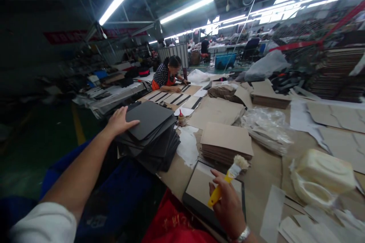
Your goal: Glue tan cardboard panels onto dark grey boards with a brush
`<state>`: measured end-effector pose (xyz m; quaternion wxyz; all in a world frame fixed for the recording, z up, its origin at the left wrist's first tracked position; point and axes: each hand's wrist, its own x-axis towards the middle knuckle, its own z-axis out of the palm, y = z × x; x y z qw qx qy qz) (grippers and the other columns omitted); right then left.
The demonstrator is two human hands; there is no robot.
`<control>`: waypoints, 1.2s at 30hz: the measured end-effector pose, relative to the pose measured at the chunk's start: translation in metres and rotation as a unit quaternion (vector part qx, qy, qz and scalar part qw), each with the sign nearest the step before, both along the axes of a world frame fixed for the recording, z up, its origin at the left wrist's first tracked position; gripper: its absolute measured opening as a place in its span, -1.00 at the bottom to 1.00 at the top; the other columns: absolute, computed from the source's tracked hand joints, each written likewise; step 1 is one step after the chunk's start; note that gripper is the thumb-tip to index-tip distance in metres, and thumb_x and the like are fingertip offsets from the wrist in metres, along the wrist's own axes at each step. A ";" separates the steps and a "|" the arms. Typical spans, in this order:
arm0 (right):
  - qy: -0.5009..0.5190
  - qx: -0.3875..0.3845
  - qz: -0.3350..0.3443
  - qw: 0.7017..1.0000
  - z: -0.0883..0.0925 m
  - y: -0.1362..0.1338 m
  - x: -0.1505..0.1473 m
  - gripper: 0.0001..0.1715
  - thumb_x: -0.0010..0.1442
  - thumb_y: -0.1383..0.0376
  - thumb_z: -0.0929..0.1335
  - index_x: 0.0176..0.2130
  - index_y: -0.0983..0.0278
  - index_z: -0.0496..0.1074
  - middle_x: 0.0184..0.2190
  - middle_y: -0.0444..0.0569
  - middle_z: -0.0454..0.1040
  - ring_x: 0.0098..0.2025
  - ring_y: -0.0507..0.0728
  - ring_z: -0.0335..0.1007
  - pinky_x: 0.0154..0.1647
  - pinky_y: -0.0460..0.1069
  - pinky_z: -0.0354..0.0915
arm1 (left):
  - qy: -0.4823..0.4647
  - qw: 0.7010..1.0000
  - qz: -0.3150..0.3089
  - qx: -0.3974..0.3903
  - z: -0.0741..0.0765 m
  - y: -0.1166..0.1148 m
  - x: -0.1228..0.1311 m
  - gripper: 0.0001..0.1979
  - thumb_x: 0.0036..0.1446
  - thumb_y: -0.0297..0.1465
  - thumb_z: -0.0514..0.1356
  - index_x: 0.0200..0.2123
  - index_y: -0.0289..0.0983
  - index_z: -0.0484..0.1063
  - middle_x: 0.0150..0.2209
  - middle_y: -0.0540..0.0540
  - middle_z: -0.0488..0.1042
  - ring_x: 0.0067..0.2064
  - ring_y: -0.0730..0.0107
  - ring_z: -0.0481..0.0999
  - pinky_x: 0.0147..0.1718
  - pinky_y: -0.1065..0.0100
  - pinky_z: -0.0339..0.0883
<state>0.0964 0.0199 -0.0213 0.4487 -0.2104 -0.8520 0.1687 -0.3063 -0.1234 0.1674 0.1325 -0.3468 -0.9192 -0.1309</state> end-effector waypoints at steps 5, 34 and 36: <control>0.010 -0.001 0.010 1.000 0.007 -0.005 -0.001 -0.86 0.21 0.27 0.26 -0.19 0.21 0.21 -0.08 0.08 0.48 -0.14 0.13 0.48 -0.20 0.01 0.42 | -0.154 0.976 0.035 -0.153 0.028 0.015 -0.067 -0.03 -0.20 0.02 0.25 0.21 -0.42 0.12 0.11 -0.36 0.33 0.06 0.04 0.41 -0.06 0.30 0.29; 0.114 -0.181 0.042 0.976 0.038 0.007 -0.018 -0.77 0.15 0.21 0.31 -0.19 0.19 0.20 -0.04 0.12 0.44 -0.10 0.20 0.47 -0.20 0.11 0.44 | -0.287 0.905 -0.128 0.285 0.078 -0.014 0.003 -0.55 0.11 -0.19 0.12 0.01 -0.34 0.34 -0.27 -0.10 0.53 -0.25 0.33 0.54 -0.24 0.26 0.42; 0.171 -0.259 0.035 0.950 0.042 0.006 -0.008 -0.74 0.16 0.19 0.31 -0.19 0.20 0.16 0.02 0.12 0.39 -0.14 0.17 0.49 -0.25 0.09 0.46 | -0.304 0.870 -0.165 0.352 0.059 -0.010 0.051 -0.53 0.14 -0.18 0.08 0.05 -0.32 0.30 -0.25 -0.07 0.53 -0.21 0.32 0.53 -0.21 0.25 0.42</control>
